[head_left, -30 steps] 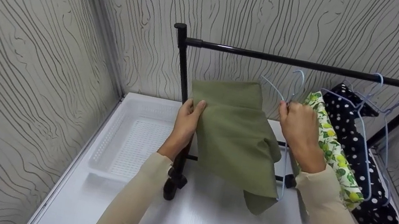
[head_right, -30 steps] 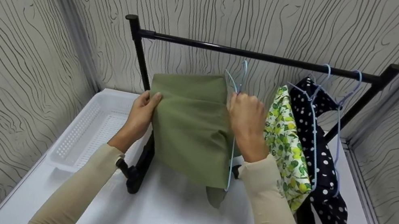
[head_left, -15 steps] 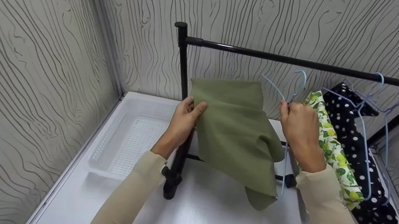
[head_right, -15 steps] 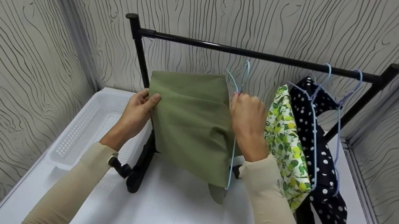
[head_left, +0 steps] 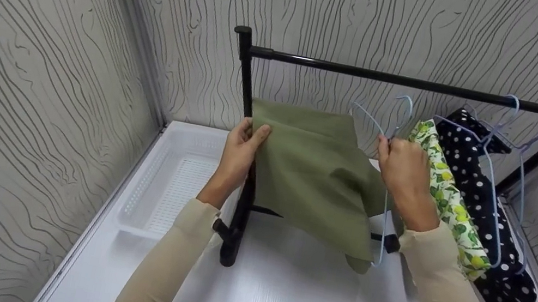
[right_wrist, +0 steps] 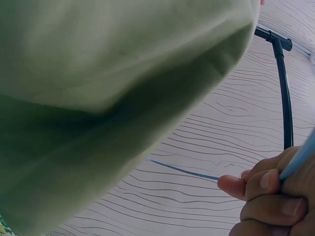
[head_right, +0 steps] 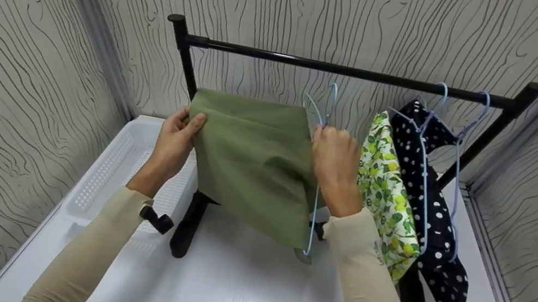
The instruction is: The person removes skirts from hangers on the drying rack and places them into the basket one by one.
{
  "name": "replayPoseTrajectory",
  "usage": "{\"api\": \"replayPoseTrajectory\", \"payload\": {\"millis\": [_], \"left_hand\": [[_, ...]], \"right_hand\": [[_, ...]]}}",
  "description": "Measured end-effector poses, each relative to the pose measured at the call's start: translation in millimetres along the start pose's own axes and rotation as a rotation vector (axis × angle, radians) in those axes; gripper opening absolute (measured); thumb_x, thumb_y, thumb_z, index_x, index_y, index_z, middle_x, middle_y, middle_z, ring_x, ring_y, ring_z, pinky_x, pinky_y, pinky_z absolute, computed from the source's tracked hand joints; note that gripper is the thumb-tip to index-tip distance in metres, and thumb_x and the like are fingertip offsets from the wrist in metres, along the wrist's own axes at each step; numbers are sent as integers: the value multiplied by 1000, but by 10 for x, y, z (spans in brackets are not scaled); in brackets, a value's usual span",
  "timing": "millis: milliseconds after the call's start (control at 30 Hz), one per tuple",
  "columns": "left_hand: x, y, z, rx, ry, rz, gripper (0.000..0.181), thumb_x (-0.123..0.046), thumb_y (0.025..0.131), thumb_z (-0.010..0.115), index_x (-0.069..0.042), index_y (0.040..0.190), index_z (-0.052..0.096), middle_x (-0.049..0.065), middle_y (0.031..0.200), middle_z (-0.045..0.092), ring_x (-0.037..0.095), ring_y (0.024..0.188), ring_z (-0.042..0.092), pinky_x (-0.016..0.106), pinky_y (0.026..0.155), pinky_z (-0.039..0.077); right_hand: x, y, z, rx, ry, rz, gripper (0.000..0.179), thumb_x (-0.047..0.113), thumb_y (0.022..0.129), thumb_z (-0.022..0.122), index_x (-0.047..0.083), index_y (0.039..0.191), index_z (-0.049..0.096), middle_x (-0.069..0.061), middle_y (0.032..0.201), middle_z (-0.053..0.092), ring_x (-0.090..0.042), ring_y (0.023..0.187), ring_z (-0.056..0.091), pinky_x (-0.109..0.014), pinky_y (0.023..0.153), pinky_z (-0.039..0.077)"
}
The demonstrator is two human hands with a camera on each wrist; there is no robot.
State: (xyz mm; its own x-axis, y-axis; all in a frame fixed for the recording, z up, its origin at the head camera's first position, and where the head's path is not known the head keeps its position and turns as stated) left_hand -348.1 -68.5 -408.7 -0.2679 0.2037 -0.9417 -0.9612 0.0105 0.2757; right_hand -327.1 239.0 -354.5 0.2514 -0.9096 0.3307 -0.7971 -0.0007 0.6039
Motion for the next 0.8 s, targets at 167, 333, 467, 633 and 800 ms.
{"api": "replayPoseTrajectory", "payload": {"millis": [167, 333, 467, 633, 800], "left_hand": [[-42, 12, -12, 5, -2, 18, 27, -18, 110, 61, 0, 130, 60, 6, 108, 68, 16, 93, 67, 29, 81, 58], [-76, 17, -37, -8, 4, 0, 28, -19, 110, 61, -1, 131, 61, 5, 109, 68, 16, 93, 67, 29, 81, 57], [-126, 17, -38, -17, -1, 2, 26, -19, 110, 62, -2, 130, 62, 5, 108, 68, 15, 91, 67, 29, 80, 56], [-224, 26, -19, -21, -34, 26, 24, -18, 109, 63, -3, 127, 62, 3, 103, 67, 14, 87, 66, 28, 77, 55], [-339, 39, -8, -25, -41, 60, 23, -17, 109, 63, -3, 127, 62, 2, 101, 67, 13, 86, 65, 27, 75, 55]], "right_hand": [[-48, -1, 12, -7, -18, 4, 50, 15, 107, 61, 1, 60, 51, -31, 65, 63, -50, 58, 61, -61, 55, 49], [-73, -7, 19, -2, -14, 6, 52, 15, 109, 59, 4, 59, 50, -28, 61, 61, -45, 54, 58, -56, 52, 47], [-82, -4, 20, -3, -8, 5, 51, 15, 109, 59, 2, 60, 51, -28, 62, 62, -45, 54, 58, -57, 53, 47], [-81, -3, 23, -1, -10, 5, 50, 15, 108, 59, 1, 61, 52, -31, 65, 64, -50, 58, 62, -61, 55, 49], [-76, -14, 30, -2, -19, 7, 49, 15, 108, 59, 0, 62, 53, -34, 68, 65, -54, 62, 63, -64, 57, 50]]}}
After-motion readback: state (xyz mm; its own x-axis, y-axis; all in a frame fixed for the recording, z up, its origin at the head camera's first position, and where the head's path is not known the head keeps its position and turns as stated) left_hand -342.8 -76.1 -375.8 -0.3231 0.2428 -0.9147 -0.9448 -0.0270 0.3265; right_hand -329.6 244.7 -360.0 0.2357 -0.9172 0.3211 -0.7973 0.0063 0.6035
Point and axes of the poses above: each hand's wrist, its own y-axis towards the middle knuckle, its own z-axis out of the palm, x = y × z, the point moved 5 cm from there along y, towards the middle knuckle
